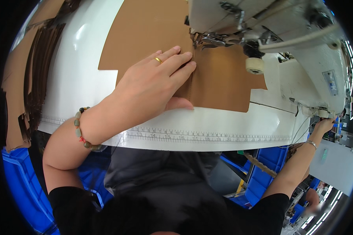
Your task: Sewing and trimming brown leather pieces using an industrial sewing machine.
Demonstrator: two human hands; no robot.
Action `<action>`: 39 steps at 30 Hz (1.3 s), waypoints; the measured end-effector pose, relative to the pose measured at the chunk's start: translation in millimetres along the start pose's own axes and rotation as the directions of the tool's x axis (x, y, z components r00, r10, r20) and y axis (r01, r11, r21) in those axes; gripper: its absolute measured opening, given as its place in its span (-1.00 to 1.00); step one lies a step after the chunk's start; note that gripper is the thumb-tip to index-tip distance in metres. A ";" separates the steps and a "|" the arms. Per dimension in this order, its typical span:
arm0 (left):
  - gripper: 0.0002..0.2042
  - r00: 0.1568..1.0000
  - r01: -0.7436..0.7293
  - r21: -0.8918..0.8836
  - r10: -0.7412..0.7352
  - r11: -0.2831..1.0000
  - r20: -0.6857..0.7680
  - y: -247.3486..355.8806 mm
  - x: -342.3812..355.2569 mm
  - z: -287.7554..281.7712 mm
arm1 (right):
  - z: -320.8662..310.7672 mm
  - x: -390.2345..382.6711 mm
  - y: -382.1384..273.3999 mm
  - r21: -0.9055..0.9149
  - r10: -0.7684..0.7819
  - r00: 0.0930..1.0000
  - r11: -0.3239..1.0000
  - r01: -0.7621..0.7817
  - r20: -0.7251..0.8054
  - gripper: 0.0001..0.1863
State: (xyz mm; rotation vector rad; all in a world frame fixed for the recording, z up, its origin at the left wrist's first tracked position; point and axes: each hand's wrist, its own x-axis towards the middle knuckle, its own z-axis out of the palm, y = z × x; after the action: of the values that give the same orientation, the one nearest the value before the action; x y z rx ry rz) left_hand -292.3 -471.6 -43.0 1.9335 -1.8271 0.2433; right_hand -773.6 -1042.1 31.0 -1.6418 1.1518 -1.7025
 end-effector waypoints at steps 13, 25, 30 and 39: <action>-0.29 0.994 0.020 0.036 -0.023 0.999 0.109 3.0 6.0 -10.4 | 195.1 -332.2 -188.2 0.338 -0.639 0.270 0.663 0.668 0.720 -0.61; -0.25 0.986 0.027 0.041 -0.034 0.999 0.163 6.2 9.4 -14.2 | 253.6 -379.5 -206.2 0.247 -0.526 0.033 0.453 0.856 0.850 -0.77; -0.24 0.985 0.032 0.044 -0.039 0.998 0.170 5.5 9.5 -14.6 | 253.5 -383.9 -196.2 0.292 -0.537 0.079 0.570 0.768 0.840 -0.74; -0.25 0.986 0.026 0.041 -0.032 0.999 0.164 6.8 10.3 -15.3 | 262.0 -375.6 -195.7 0.384 -0.528 0.007 0.627 0.678 0.849 -0.62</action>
State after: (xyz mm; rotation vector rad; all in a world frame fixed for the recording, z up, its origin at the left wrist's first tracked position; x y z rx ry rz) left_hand -295.1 -474.0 -23.6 2.0588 -1.9089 0.1132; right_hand -427.4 -689.7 -32.2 -2.8686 -0.1708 -0.5390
